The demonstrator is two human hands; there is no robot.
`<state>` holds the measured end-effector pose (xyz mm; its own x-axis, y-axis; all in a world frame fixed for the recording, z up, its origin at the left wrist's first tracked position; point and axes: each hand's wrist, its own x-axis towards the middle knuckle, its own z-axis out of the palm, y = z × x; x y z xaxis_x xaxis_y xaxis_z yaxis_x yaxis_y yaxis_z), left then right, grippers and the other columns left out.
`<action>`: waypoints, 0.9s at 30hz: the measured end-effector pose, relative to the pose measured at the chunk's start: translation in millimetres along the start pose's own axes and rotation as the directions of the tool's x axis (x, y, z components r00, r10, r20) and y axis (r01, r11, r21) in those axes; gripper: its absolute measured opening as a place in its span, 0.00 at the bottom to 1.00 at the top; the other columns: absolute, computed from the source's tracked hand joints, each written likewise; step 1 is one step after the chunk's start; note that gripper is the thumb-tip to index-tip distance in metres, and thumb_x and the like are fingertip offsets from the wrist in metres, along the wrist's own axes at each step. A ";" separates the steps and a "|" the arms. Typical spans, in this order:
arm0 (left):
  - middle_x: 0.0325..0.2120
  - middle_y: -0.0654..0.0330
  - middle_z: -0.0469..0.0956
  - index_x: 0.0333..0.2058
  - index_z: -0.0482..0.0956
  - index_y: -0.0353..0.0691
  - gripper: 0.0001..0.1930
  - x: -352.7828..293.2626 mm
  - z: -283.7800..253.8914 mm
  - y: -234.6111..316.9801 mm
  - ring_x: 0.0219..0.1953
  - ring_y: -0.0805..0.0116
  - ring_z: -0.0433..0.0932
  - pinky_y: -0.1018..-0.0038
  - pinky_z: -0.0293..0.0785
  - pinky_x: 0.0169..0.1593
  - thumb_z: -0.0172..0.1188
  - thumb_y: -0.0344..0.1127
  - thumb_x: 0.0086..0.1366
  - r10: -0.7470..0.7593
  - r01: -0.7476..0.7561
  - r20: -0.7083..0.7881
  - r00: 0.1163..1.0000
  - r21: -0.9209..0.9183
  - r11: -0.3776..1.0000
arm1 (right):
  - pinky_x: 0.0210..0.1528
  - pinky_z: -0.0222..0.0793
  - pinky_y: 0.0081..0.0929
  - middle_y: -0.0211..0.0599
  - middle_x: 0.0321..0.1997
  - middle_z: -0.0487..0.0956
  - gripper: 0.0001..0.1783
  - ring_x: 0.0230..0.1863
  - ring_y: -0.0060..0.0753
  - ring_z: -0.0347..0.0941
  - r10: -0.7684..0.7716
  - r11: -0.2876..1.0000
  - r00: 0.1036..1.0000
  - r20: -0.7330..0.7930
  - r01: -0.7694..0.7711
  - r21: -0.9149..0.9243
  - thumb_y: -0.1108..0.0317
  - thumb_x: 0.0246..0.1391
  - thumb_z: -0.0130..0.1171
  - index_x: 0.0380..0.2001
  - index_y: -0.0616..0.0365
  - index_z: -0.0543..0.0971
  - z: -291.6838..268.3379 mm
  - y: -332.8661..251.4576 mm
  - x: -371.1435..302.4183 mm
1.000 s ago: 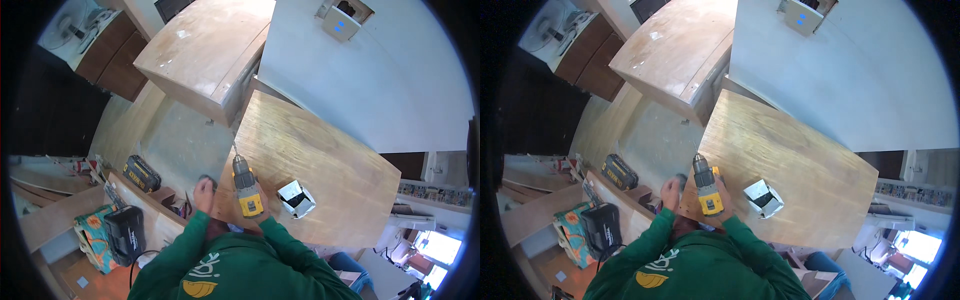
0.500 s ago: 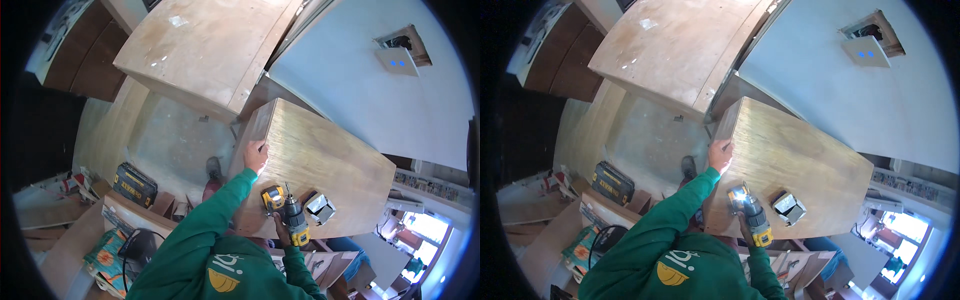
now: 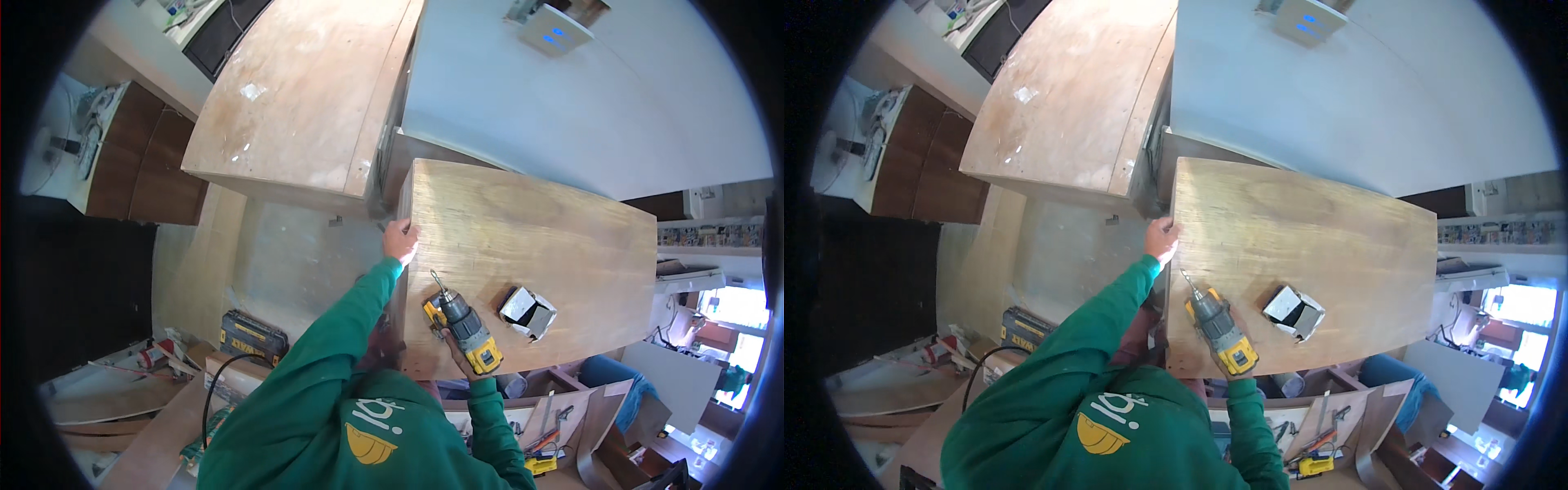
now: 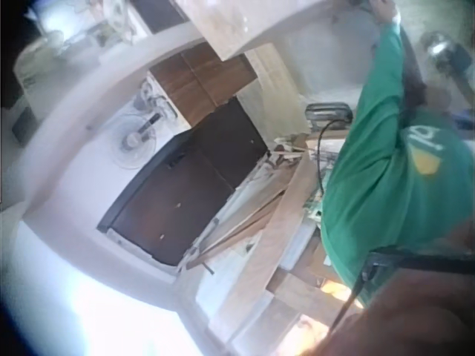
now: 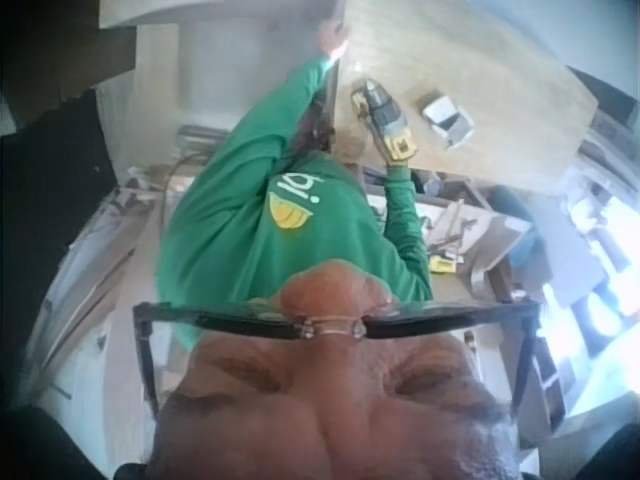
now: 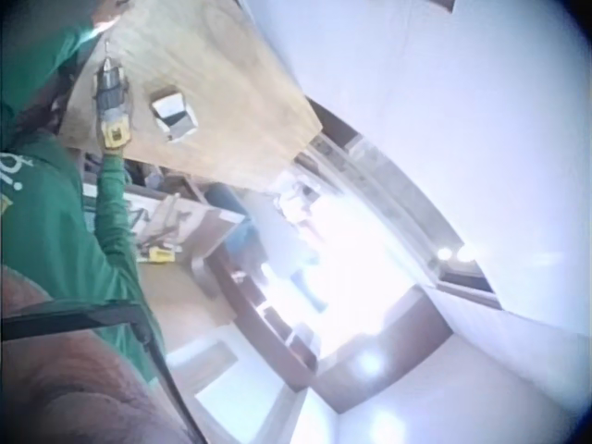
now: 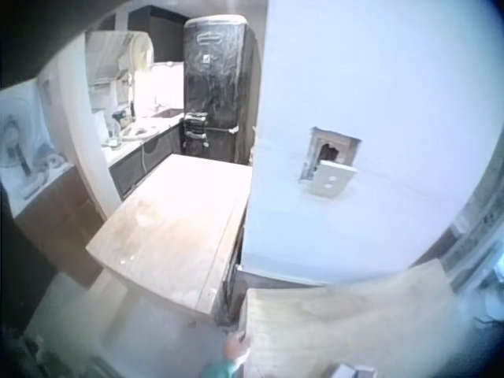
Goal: The person uses a cordless drill to drive screws into wooden cabinet panels, securing them together. They then lift and position a large white cabinet door onto the assembled frame.
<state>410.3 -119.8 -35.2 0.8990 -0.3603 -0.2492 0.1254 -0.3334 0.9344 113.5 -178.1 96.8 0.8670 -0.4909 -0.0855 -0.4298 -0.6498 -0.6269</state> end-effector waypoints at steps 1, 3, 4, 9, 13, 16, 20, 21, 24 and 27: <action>0.28 0.46 0.81 0.42 0.85 0.33 0.15 0.4 1.3 0.8 0.37 0.53 0.82 0.61 0.77 0.43 0.64 0.37 0.61 -0.002 0.003 0.022 1.000 -0.044 0.999 | 0.52 0.76 0.40 0.48 0.53 0.80 0.39 0.54 0.48 0.78 0.003 1.000 1.000 0.005 -0.003 0.002 0.49 0.55 0.72 0.61 0.62 0.70 -9.3 -11.6 4.5; 0.30 0.45 0.81 0.42 0.85 0.33 0.15 1.1 2.1 3.3 0.37 0.54 0.82 0.61 0.76 0.43 0.64 0.37 0.61 -0.005 0.013 0.065 0.998 -0.133 0.991 | 0.54 0.76 0.40 0.49 0.54 0.80 0.40 0.54 0.48 0.78 -0.012 1.000 1.000 -0.003 0.012 -0.014 0.49 0.54 0.73 0.61 0.63 0.70 -10.1 -6.1 3.1; 0.31 0.45 0.81 0.43 0.85 0.33 0.15 5.4 0.4 -9.6 0.36 0.54 0.81 0.61 0.76 0.43 0.65 0.37 0.61 0.030 -0.021 0.051 0.998 -0.160 0.987 | 0.55 0.75 0.40 0.49 0.54 0.80 0.41 0.55 0.49 0.78 -0.023 1.000 1.000 0.001 0.023 -0.011 0.49 0.54 0.73 0.62 0.63 0.70 -10.4 -6.1 3.8; 0.35 0.45 0.79 0.44 0.85 0.32 0.17 -1.5 -5.7 -8.0 0.38 0.54 0.80 0.62 0.76 0.45 0.66 0.39 0.61 0.132 -0.132 0.017 0.991 0.051 0.990 | 0.59 0.74 0.37 0.49 0.57 0.78 0.43 0.57 0.48 0.77 -0.087 0.995 0.995 -0.040 0.088 0.040 0.52 0.53 0.74 0.64 0.64 0.67 -7.3 3.8 -0.7; 0.34 0.45 0.79 0.45 0.84 0.32 0.18 -7.3 -14.1 10.8 0.39 0.53 0.79 0.62 0.75 0.46 0.66 0.40 0.61 0.092 -0.094 0.054 0.994 0.034 0.995 | 0.65 0.70 0.37 0.48 0.62 0.76 0.45 0.62 0.48 0.74 -0.011 0.998 0.999 0.039 0.008 0.066 0.54 0.53 0.74 0.67 0.63 0.65 0.7 13.0 -5.9; 0.36 0.44 0.80 0.44 0.84 0.33 0.17 -8.5 -15.2 21.1 0.38 0.51 0.79 0.61 0.75 0.46 0.65 0.39 0.61 0.077 -0.080 0.058 0.995 0.054 0.995 | 0.68 0.67 0.36 0.49 0.66 0.72 0.45 0.67 0.48 0.69 -0.020 0.997 0.997 0.079 0.014 0.081 0.56 0.53 0.73 0.68 0.62 0.64 -4.3 15.7 -7.8; 0.40 0.40 0.81 0.45 0.83 0.32 0.19 13.0 -10.2 -13.0 0.43 0.47 0.79 0.57 0.75 0.51 0.63 0.42 0.64 -0.026 0.026 0.193 0.981 -0.001 1.000 | 0.72 0.63 0.37 0.47 0.69 0.70 0.44 0.72 0.50 0.63 -0.020 0.996 0.989 0.147 0.007 0.091 0.62 0.52 0.72 0.69 0.61 0.64 -28.0 -0.2 -8.7; 0.41 0.41 0.81 0.47 0.82 0.30 0.20 13.3 -8.1 -10.1 0.45 0.48 0.79 0.60 0.75 0.52 0.63 0.43 0.65 0.094 -0.102 0.140 0.986 0.050 0.994 | 0.72 0.62 0.37 0.47 0.69 0.70 0.43 0.74 0.51 0.62 0.028 0.996 0.986 0.164 -0.041 0.073 0.63 0.52 0.71 0.69 0.61 0.65 -42.6 0.3 -13.7; 0.40 0.49 0.84 0.47 0.81 0.27 0.16 15.8 -8.4 41.0 0.43 0.60 0.81 0.63 0.75 0.51 0.62 0.34 0.66 0.041 0.005 0.245 0.969 -0.185 0.983 | 0.52 0.77 0.39 0.52 0.48 0.83 0.19 0.50 0.53 0.82 0.332 0.943 0.920 -0.206 -0.331 0.042 0.73 0.59 0.59 0.53 0.56 0.80 -84.9 1.6 -13.8; 0.43 0.46 0.84 0.55 0.80 0.31 0.22 28.0 -5.7 17.0 0.46 0.56 0.81 0.63 0.74 0.54 0.63 0.37 0.66 0.051 -0.057 0.140 0.989 0.043 0.997 | 0.42 0.77 0.43 0.53 0.36 0.84 0.10 0.37 0.57 0.82 0.453 0.853 0.740 -0.498 -0.522 0.001 0.73 0.60 0.57 0.42 0.61 0.84 -131.4 26.9 7.0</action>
<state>440.1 -130.6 -24.9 0.8363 -0.4954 -0.2349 0.0559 -0.3491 0.9354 74.8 -275.2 181.1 0.3211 -0.9463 0.0386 -0.8185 -0.2978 -0.4913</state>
